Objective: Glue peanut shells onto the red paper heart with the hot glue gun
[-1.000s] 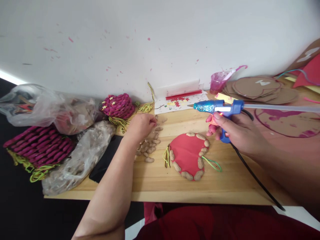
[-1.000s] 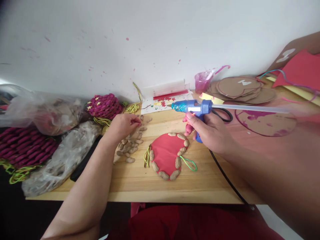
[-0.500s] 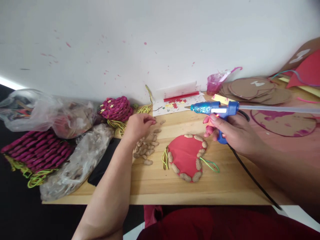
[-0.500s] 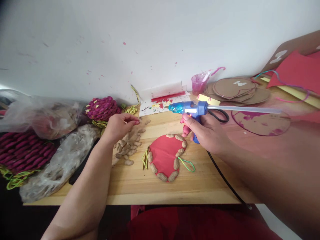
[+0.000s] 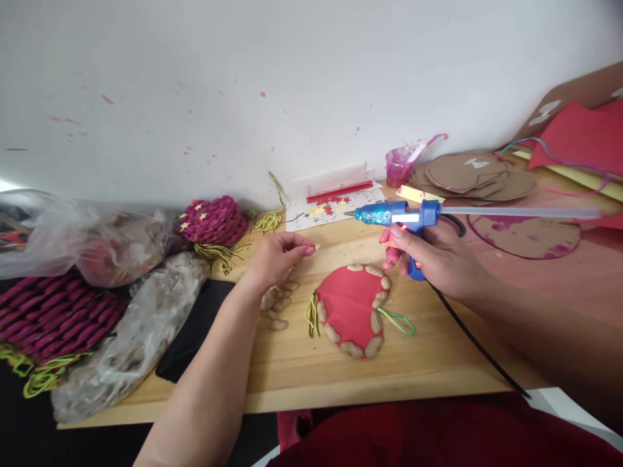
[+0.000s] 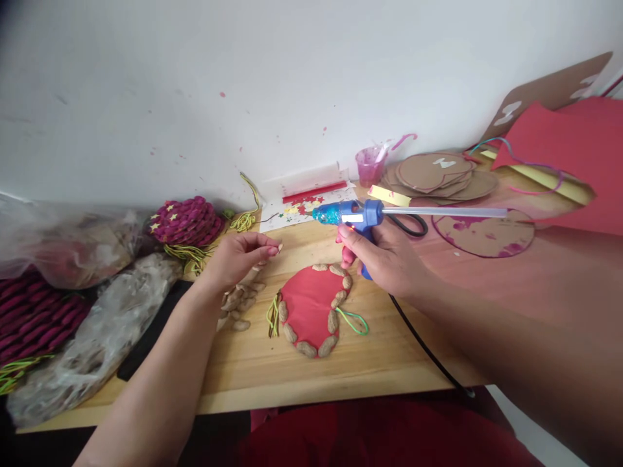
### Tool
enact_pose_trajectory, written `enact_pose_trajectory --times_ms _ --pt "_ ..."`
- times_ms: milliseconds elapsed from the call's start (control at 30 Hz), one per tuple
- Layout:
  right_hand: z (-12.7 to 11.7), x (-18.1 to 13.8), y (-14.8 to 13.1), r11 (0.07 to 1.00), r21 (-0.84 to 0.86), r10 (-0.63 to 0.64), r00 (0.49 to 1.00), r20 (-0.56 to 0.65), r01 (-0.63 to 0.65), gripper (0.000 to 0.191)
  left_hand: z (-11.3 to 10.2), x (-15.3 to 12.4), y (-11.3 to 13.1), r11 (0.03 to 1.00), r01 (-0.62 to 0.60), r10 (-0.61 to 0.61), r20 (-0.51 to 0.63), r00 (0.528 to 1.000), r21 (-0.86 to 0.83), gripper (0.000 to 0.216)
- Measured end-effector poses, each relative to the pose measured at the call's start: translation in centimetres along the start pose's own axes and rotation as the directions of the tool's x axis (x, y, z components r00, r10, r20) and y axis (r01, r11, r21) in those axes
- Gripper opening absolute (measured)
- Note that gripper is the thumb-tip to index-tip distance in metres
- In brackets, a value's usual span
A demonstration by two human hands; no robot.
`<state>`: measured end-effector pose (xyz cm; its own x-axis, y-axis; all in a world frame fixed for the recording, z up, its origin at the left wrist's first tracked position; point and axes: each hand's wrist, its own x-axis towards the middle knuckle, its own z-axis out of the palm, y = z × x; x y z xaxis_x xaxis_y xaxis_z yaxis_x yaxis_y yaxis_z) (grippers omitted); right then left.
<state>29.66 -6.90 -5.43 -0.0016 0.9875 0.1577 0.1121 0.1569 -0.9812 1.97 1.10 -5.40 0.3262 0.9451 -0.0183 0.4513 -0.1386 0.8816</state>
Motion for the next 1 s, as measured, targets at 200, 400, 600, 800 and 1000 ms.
enact_pose_trajectory --times_ms 200,400,600,800,1000 --pt "0.1 0.0 -0.1 1.000 -0.004 0.017 1.000 0.012 -0.017 0.040 1.2 0.2 -0.7 0.664 -0.362 0.387 0.113 0.915 0.654 0.013" --pt "0.1 -0.1 0.0 1.000 -0.001 0.027 1.000 0.004 -0.027 0.040 1.3 0.0 -0.4 0.562 -0.367 0.398 0.146 0.906 0.742 0.018" --pt "0.2 -0.2 -0.5 1.000 -0.015 0.019 1.000 0.016 -0.019 0.045 1.3 -0.2 -0.1 0.606 -0.340 0.398 0.096 0.912 0.719 0.018" --pt "0.3 -0.3 -0.8 1.000 0.004 0.014 1.000 0.027 -0.014 0.046 1.4 -0.5 0.5 0.770 -0.241 0.307 -0.013 0.952 0.590 0.012" --pt "0.6 -0.9 -1.0 0.995 0.078 0.053 0.994 0.093 -0.060 0.045 1.8 -0.8 1.7 0.972 0.057 -0.068 -0.041 0.997 -0.228 0.023"
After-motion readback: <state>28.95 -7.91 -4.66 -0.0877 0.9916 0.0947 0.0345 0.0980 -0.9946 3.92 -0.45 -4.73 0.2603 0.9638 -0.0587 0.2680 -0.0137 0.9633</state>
